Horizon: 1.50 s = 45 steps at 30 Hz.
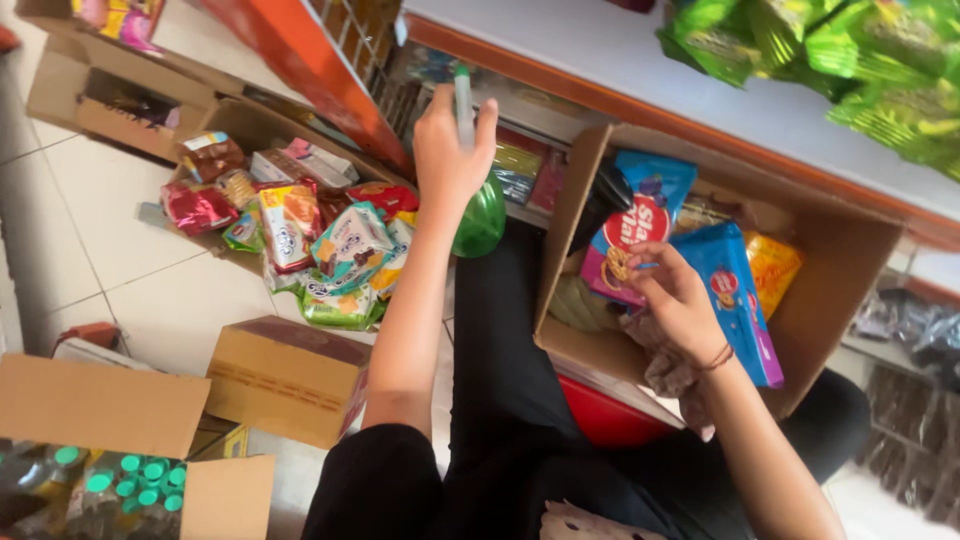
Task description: The person scans various snack packages with a handheld scanner, wipes individual items using a cloth and a spray bottle, and then organizes the packages on store shelves.
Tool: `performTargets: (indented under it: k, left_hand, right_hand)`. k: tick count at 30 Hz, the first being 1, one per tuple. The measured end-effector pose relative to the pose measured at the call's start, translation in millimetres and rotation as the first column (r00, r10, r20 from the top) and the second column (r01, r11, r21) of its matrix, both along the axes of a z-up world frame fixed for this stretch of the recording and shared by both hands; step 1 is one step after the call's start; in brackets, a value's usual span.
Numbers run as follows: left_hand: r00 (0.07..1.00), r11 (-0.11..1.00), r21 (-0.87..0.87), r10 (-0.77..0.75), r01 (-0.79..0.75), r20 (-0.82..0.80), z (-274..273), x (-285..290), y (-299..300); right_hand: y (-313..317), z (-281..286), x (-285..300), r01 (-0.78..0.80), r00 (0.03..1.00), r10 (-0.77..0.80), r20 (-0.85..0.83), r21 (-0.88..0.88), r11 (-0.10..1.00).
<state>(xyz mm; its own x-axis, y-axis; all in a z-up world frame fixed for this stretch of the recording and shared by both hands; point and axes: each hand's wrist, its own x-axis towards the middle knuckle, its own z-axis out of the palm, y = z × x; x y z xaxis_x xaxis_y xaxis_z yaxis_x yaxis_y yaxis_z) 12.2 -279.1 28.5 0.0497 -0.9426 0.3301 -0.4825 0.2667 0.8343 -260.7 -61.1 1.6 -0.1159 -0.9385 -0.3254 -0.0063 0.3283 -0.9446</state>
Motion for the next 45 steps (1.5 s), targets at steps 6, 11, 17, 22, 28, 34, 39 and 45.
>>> performTargets:
  k: [6, 11, 17, 22, 28, 34, 39, 45]
  left_hand:
    - [0.861, 0.902, 0.122, -0.343, 0.413, -0.375, 24, -44, 85]
    - [0.722, 0.79, -0.008, -0.564, 0.613, -0.401, 2, -102, 148]
    - [0.67, 0.665, -0.143, -0.742, 0.733, -0.018, -26, -131, 177]
    - [0.689, 0.685, -0.115, -0.725, 0.72, -0.004, -29, -128, 172]
    - [0.781, 0.803, -0.07, -0.592, 0.591, -0.199, -22, -124, 162]
    - [0.788, 0.788, 0.056, -0.604, 0.613, -0.117, -59, -153, 157]
    - [0.508, 0.578, 0.23, -0.807, 0.783, 0.3, -67, -150, 159]
    - [0.271, 0.272, 0.191, -0.962, 0.943, 0.032, -26, -170, 194]
  right_hand:
    - [18, -22, -22, -0.162, 0.752, 0.218, -0.622, 0.146, 0.976]
    - [22, -98, -18, -0.211, 0.742, 0.386, -0.548, 0.356, 0.911]
    - [31, -170, 33, -0.171, 0.833, 0.3, -0.465, 0.299, 0.939]
    - [32, -179, 45, -0.032, 0.859, 0.122, -0.497, 0.185, 0.982]
    - [70, -130, 6, 0.254, 0.813, -0.195, -0.548, 0.034, 0.967]
    - [125, -20, -18, 0.478, 0.75, -0.452, -0.483, -0.079, 0.875]
    - [151, 7, -39, 0.709, 0.7, -0.711, 0.067, -0.182, 0.681]
    - [201, 3, -56, 0.589, 0.801, -0.489, 0.345, -0.312, 0.745]
